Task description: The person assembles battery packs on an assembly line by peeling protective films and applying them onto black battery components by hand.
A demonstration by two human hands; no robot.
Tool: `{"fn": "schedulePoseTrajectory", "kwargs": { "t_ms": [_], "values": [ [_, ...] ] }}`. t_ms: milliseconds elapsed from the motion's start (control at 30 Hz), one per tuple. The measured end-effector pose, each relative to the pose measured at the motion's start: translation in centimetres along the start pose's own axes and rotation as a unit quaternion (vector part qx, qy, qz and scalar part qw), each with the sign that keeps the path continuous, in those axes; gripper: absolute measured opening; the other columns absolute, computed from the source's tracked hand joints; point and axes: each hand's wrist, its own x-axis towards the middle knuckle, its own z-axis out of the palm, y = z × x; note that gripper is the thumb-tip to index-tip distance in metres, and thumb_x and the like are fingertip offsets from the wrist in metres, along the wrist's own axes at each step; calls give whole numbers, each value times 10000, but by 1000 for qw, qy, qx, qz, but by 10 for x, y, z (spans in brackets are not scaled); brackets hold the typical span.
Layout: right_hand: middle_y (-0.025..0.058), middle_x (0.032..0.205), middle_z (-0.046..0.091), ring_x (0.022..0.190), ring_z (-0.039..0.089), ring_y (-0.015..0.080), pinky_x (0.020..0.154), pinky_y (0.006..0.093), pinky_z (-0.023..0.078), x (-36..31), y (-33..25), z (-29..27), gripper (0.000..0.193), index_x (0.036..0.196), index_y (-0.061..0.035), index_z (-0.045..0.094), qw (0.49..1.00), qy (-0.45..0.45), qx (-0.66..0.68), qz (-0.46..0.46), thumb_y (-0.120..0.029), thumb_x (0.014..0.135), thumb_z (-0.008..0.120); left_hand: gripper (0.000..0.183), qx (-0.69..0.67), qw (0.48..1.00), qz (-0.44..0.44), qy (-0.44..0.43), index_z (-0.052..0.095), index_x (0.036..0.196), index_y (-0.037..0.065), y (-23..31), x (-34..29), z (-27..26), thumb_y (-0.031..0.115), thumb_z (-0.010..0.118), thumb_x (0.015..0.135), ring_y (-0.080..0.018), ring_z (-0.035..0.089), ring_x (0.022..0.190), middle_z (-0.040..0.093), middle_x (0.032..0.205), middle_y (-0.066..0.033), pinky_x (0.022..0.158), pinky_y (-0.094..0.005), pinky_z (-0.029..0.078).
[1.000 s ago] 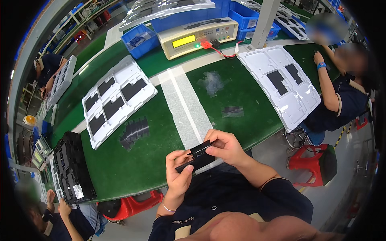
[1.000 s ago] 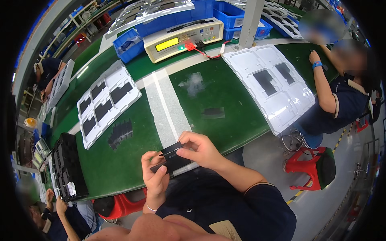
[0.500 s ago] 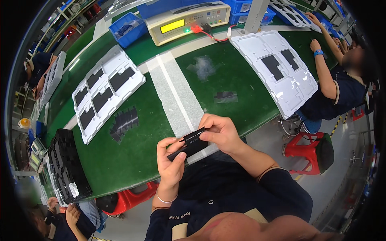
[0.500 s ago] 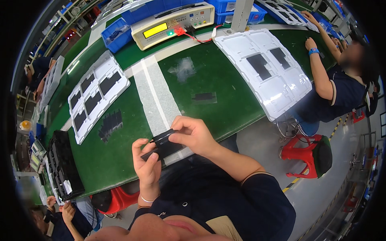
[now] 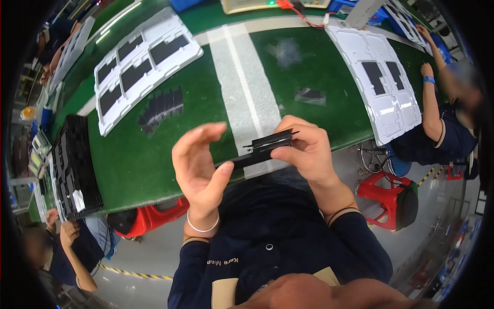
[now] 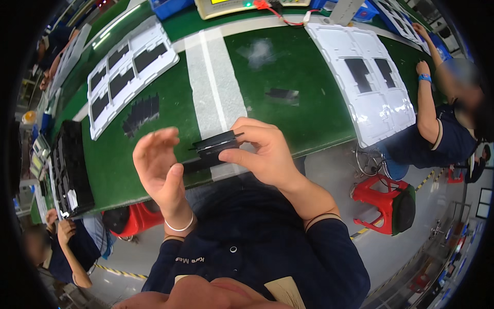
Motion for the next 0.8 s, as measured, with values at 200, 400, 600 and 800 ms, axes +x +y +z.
{"fn": "schedulePoseTrajectory", "kwargs": {
  "t_ms": [200,400,600,800],
  "values": [
    [56,742,556,691,514,125,625,226,388,-2,6,9,127,790,23,611,1000,6,-27,-13,12,677,667,283,148,986,-50,-56,617,895,-21,15,10,0,-5,671,619,-254,507,985,547,1036,-130,838,-342,399],
    [59,751,531,652,481,101,555,207,361,-7,9,12,179,837,46,626,998,-1,-57,-32,7,669,674,188,165,983,-13,-77,631,764,-3,16,11,-1,-32,691,588,-262,542,902,600,876,-96,762,-342,438],
    [53,732,563,634,520,130,561,228,402,-9,13,10,226,846,-16,645,986,23,-118,-115,12,628,699,172,160,985,38,-46,620,715,16,8,7,7,-18,711,572,-258,546,862,597,790,-76,722,-330,446],
    [76,734,543,622,508,161,529,243,384,-9,19,15,213,823,7,612,931,87,-217,-279,46,621,670,188,247,957,148,29,618,692,69,2,-4,19,22,739,556,-220,535,805,594,760,-33,709,-317,397]
  ]
}}
